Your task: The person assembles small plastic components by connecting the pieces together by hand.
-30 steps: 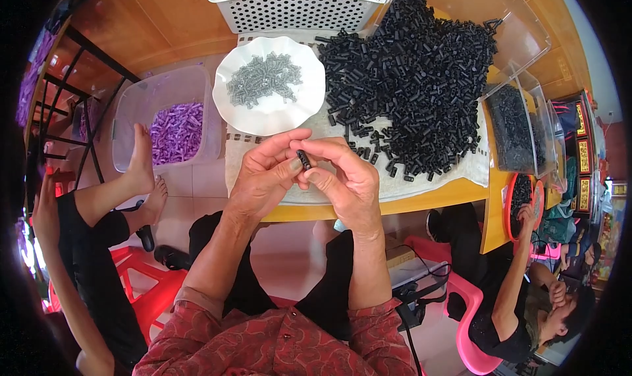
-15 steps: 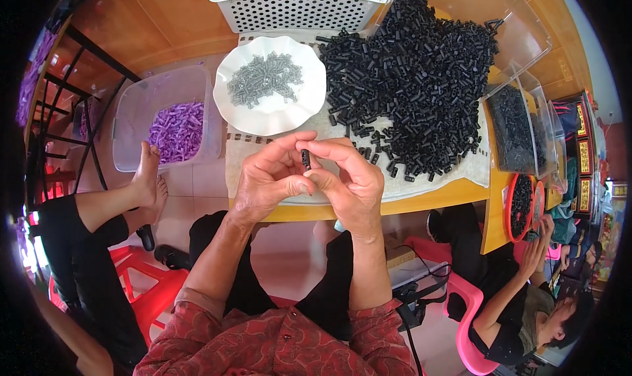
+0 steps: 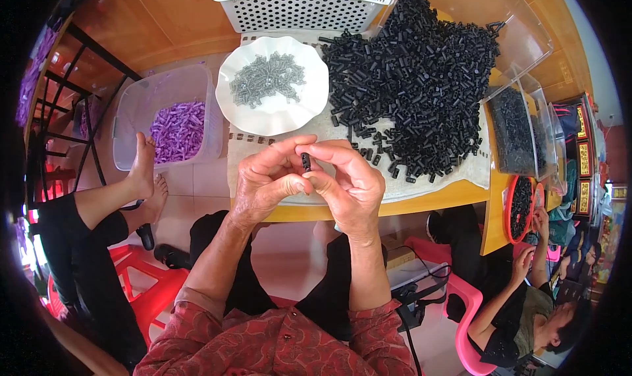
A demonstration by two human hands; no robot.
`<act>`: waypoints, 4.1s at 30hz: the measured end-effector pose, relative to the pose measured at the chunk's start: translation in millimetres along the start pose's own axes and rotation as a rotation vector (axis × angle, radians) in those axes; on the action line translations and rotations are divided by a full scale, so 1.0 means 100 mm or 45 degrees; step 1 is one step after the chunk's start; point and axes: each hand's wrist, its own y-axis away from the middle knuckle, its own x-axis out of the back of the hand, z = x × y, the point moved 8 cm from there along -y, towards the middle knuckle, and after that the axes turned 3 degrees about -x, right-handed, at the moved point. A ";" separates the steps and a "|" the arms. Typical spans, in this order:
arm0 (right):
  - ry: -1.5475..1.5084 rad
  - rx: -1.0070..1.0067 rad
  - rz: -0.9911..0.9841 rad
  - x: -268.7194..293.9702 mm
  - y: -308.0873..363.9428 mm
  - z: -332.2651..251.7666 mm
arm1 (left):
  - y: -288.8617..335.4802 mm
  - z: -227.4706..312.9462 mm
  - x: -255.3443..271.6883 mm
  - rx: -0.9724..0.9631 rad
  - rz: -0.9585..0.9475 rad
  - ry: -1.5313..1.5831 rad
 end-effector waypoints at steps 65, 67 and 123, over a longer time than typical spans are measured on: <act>0.542 0.138 0.151 0.19 -0.01 -0.10 | -0.06 -0.15 0.05 0.095 0.155 0.202; 0.531 0.124 0.143 0.18 -0.01 -0.10 | -0.06 -0.14 0.06 0.077 0.165 0.225; 1.068 0.207 0.698 0.90 0.07 -0.20 | -0.27 0.36 0.06 -0.250 0.600 -0.416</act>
